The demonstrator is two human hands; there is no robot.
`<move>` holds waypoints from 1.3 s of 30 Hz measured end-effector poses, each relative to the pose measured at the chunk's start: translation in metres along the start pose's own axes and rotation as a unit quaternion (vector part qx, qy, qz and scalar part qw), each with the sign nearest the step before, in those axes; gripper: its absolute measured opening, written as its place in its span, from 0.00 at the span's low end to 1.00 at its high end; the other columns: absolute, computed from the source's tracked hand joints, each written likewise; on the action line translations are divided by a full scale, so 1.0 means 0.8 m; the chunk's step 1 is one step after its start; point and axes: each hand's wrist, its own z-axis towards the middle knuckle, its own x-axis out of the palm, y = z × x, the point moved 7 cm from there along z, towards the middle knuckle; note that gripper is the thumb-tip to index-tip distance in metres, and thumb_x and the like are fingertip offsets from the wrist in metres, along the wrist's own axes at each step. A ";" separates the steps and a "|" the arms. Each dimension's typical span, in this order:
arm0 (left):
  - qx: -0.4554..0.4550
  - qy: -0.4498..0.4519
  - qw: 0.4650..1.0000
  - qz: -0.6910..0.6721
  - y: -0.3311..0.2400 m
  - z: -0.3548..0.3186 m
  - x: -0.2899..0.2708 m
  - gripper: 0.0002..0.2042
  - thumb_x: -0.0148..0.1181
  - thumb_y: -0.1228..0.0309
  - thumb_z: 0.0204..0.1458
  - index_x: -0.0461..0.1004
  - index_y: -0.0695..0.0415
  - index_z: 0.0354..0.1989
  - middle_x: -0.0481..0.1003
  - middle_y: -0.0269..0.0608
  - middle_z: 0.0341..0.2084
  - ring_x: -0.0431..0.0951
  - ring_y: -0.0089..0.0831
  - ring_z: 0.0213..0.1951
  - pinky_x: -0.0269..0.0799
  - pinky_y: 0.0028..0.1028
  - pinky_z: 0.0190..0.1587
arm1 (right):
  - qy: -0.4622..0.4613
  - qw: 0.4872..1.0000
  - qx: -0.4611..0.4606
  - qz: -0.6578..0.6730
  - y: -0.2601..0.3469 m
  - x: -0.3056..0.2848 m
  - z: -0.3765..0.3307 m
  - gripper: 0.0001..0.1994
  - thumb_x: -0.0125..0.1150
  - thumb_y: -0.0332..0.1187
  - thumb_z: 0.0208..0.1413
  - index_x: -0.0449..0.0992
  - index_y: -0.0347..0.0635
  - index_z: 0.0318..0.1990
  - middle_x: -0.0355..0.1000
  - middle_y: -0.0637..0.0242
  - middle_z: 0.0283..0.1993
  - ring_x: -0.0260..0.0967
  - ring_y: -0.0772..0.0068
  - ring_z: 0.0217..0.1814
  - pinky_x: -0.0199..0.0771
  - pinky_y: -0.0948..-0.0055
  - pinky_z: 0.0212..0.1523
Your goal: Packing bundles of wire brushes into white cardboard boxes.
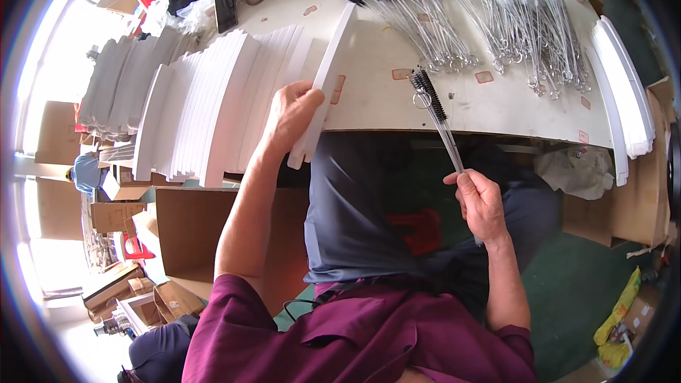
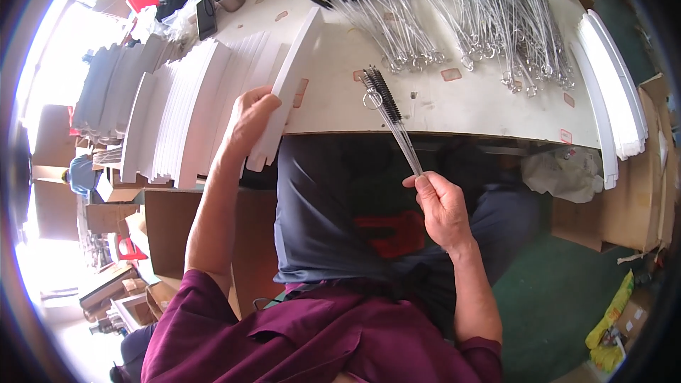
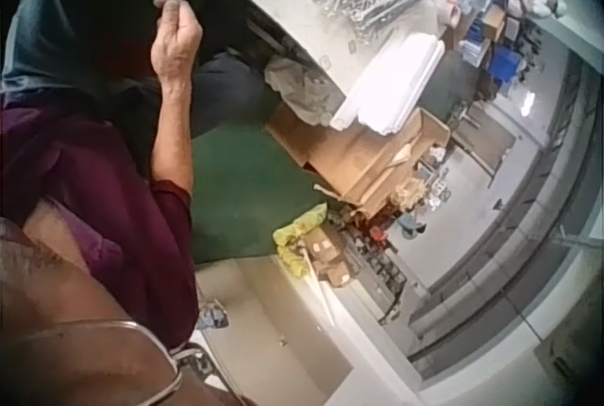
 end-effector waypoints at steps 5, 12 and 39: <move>-0.103 0.126 0.889 -0.429 0.012 0.000 0.044 0.20 0.61 0.70 0.53 0.76 0.71 0.52 0.81 0.53 0.39 0.82 0.34 0.34 0.82 0.33 0.42 | 0.042 0.998 0.032 0.016 -0.001 0.007 -0.013 0.18 0.51 0.40 0.75 0.80 0.35 0.42 0.56 0.82 0.21 0.49 0.89 0.23 0.51 0.81 0.23; -0.017 0.128 0.813 -0.568 -0.008 0.022 0.057 0.25 0.59 0.73 0.57 0.65 0.69 0.64 0.78 0.60 0.44 0.81 0.36 0.38 0.81 0.36 0.45 | 0.159 0.982 0.096 0.046 0.016 0.024 -0.047 0.18 0.52 0.40 0.74 0.82 0.35 0.40 0.59 0.80 0.22 0.51 0.88 0.25 0.54 0.80 0.25; -0.025 0.036 0.766 -0.642 -0.040 -0.043 0.088 0.22 0.56 0.61 0.61 0.70 0.70 0.54 0.77 0.55 0.35 0.78 0.40 0.34 0.77 0.40 0.42 | 0.131 0.988 0.030 -0.083 0.000 0.037 -0.024 0.18 0.53 0.40 0.73 0.82 0.34 0.38 0.61 0.71 0.17 0.57 0.82 0.22 0.59 0.73 0.24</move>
